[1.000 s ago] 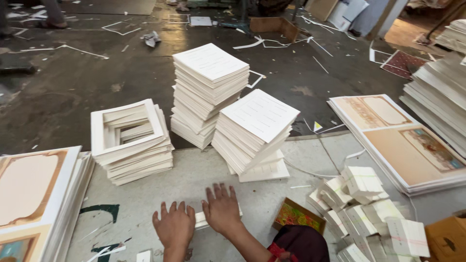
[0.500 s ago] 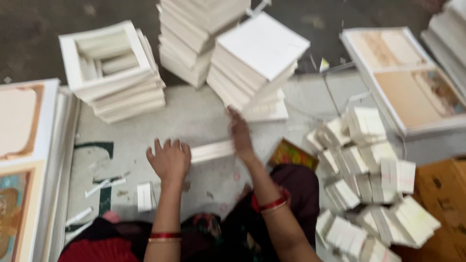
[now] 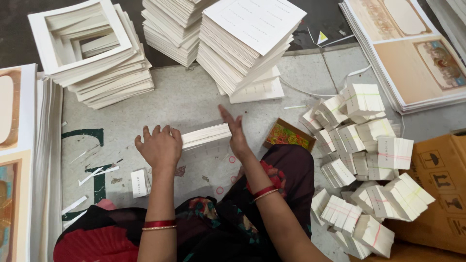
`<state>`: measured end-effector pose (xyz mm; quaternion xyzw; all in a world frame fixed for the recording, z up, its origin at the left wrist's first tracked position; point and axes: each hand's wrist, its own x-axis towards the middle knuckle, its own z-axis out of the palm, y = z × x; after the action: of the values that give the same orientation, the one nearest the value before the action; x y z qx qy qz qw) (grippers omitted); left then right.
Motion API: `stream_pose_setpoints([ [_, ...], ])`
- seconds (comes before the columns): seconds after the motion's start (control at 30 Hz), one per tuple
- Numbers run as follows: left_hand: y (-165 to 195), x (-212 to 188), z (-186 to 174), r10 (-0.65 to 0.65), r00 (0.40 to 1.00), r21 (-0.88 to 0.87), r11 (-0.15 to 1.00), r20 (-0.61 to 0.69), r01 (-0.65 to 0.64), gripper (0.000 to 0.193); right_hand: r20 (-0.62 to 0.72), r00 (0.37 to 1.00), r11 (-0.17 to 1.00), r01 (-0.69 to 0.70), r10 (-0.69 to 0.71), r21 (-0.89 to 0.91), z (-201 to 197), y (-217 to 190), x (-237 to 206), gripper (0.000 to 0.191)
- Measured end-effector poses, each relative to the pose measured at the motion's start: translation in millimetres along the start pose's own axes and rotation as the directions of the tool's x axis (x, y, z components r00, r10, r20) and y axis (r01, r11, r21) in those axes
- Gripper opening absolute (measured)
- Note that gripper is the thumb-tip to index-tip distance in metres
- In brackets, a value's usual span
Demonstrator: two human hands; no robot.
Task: The person sits on the floor and bundles small stacks of white paper cards by hand. She aligns the cards, wraps a rubber band around each stack, and places the finished bundles into a nearby cardboard box. She repeats this process multiple times.
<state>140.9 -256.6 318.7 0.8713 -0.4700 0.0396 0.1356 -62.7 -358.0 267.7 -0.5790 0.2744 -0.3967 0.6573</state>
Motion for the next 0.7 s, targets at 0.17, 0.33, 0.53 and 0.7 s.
stream_pose_setpoints([
  [0.17,6,1,-12,-0.043,0.994,-0.025,0.999,0.097,0.046,0.045,-0.007,0.981,0.98,0.191,-0.192,-0.051,8,-5,-6,0.081],
  [0.33,-16,-6,-12,0.038,0.997,-0.286,0.956,-0.073,-0.058,0.053,-0.05,0.983,0.97,0.166,-0.177,-0.178,16,-3,-5,0.07],
  [0.53,-89,-24,11,-0.215,0.954,-0.973,0.152,-0.206,-0.176,0.079,-0.036,0.981,0.968,0.181,-0.189,-0.172,21,-7,-4,0.061],
  [0.7,-79,-43,34,-0.065,0.997,-0.999,-0.042,-0.029,-0.032,0.1,-0.022,0.984,0.98,0.172,-0.175,-0.097,29,-12,-5,0.058],
])
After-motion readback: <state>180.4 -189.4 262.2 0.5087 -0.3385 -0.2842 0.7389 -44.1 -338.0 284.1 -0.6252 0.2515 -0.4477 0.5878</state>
